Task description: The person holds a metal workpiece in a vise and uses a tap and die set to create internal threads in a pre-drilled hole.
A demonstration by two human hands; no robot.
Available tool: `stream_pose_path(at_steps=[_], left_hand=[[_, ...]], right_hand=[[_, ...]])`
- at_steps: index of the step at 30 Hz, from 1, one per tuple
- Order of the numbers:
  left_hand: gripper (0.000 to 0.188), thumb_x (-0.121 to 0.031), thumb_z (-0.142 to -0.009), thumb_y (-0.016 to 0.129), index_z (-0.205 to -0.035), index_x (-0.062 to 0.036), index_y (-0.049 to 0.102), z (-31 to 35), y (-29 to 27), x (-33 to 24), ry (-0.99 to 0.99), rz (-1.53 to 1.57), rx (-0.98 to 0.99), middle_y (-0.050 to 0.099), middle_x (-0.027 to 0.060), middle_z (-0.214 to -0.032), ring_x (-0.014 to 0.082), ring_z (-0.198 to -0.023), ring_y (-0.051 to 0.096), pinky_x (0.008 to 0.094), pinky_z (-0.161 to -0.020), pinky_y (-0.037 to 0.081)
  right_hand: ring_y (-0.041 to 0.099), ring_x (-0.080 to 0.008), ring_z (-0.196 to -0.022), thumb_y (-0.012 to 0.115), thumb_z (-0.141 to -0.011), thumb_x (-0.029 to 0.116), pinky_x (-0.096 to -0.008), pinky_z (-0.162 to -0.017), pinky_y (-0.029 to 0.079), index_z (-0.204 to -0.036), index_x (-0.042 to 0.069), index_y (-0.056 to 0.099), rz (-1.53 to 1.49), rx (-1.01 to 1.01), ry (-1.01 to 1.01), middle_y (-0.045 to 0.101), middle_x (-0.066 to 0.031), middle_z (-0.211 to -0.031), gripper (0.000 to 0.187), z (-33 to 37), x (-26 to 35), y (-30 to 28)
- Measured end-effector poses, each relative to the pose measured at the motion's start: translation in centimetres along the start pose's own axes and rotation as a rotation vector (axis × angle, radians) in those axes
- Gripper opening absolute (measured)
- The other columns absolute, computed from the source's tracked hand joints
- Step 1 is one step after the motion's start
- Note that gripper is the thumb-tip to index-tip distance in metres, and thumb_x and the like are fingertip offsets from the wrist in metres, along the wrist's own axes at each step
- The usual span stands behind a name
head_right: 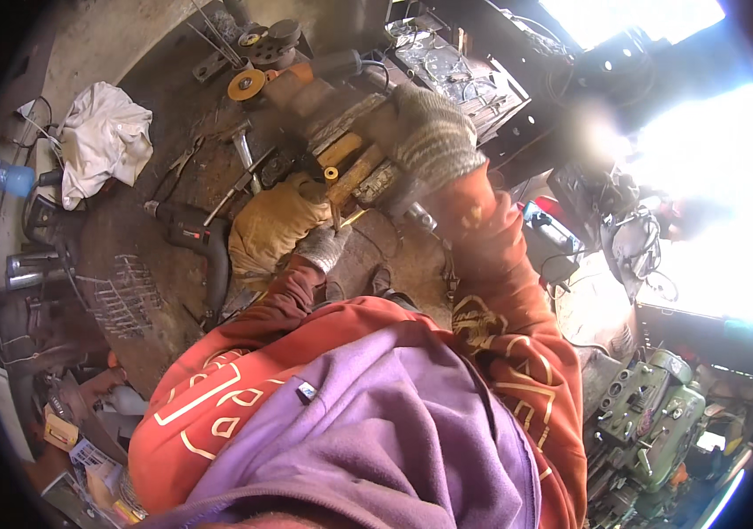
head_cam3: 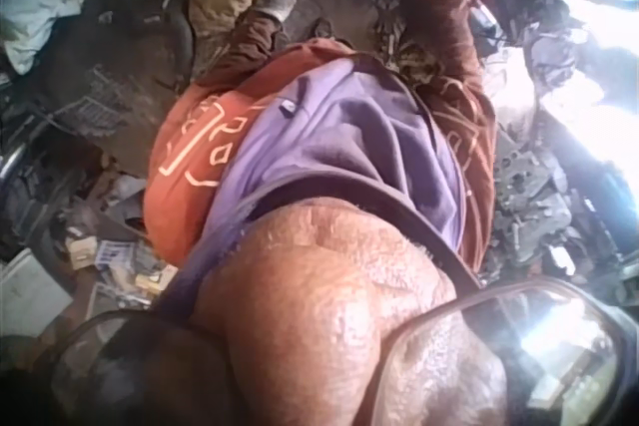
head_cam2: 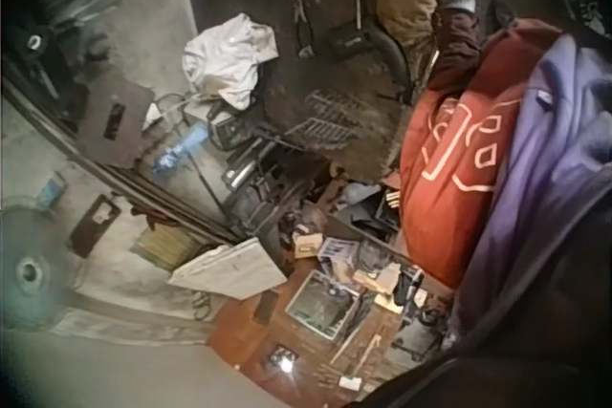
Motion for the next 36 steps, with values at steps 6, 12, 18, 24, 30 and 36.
stream_pose_path(at_steps=[6, 12, 18, 24, 30, 36], left_hand=[[0.057, -0.051, -0.105, 0.056, -0.133, -0.0029, 0.065, -2.1, 1.1, 0.0, 0.044, -0.078, -0.015, 0.069, 0.0254, -0.13, 0.045, -0.125, 0.062, 0.0486, -0.105, 0.05], [0.052, -0.05, -0.106, 0.054, -0.134, -0.0081, 0.065, -0.1, -1.9, -3.4, -0.09, -0.042, 0.149, 0.065, 0.0177, -0.142, 0.0377, -0.134, 0.059, 0.045, -0.11, 0.048], [0.046, -0.041, -0.109, 0.049, -0.138, -0.0093, 0.065, -0.8, 0.7, -2.5, 0.209, -0.684, 0.154, 0.063, 0.0164, -0.146, 0.0354, -0.135, 0.059, 0.0453, -0.112, 0.047], [0.052, -0.046, -0.103, 0.061, -0.132, -0.0037, 0.066, -3.2, 1.1, -1.0, 0.101, -0.064, -0.074, 0.069, 0.0259, -0.129, 0.0417, -0.125, 0.063, 0.0482, -0.107, 0.049], [0.04, -0.04, -0.1, 0.067, -0.118, -0.0039, 0.071, -5.6, 2.8, -0.2, 0.075, 0.342, -0.122, 0.071, 0.0238, -0.122, 0.0432, -0.114, 0.066, 0.0496, -0.098, 0.052], [0.04, -0.038, -0.098, 0.07, -0.116, -0.0013, 0.07, -6.0, 3.7, -0.1, 0.187, 0.138, -0.178, 0.071, 0.0221, -0.116, 0.0403, -0.107, 0.067, 0.0467, -0.094, 0.052]], right_hand=[[0.077, -0.0285, -0.087, 0.084, -0.081, 0.053, -0.0408, -0.083, 0.059, -0.103, 0.006, 0.079, -0.228, -0.158, 0.058, 0.079, -0.0128, -0.092, 0.052, 1.5, -0.9, 1.0], [0.068, -0.0406, -0.115, 0.093, -0.068, 0.052, -0.0473, -0.099, 0.053, -0.134, 0.002, 0.065, -0.078, -0.389, -0.078, 0.07, -0.0236, -0.126, 0.088, 5.0, 2.3, 1.6], [0.056, -0.0455, -0.133, 0.096, -0.056, 0.056, -0.057, -0.114, 0.042, -0.151, 0.003, 0.049, 0.23, -0.552, -0.273, 0.056, -0.0274, -0.145, 0.119, 7.6, 4.9, 3.7], [0.058, -0.045, -0.128, 0.093, -0.058, 0.067, -0.0565, -0.108, 0.045, -0.147, 0.003, 0.051, 0.207, -0.414, -0.182, 0.059, -0.0239, -0.138, 0.117, 5.9, 3.3, 3.2], [0.063, -0.0439, -0.12, 0.092, -0.064, 0.063, -0.0529, -0.099, 0.051, -0.149, 0.003, 0.053, 0.282, -0.373, -0.138, 0.061, -0.0238, -0.135, 0.111, 5.7, 3.0, 3.4], [0.064, -0.0422, -0.119, 0.094, -0.06, 0.055, -0.0532, -0.101, 0.051, -0.145, 0.007, 0.056, 0.276, -0.396, -0.127, 0.067, -0.0206, -0.124, 0.104, 5.7, 3.8, 3.0]])
Point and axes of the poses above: each hand's wrist, its own z-axis away from the middle knuckle, its own y-axis out of the palm, x = y × z, the point moved 4 cm from there along -z, towards the middle knuckle
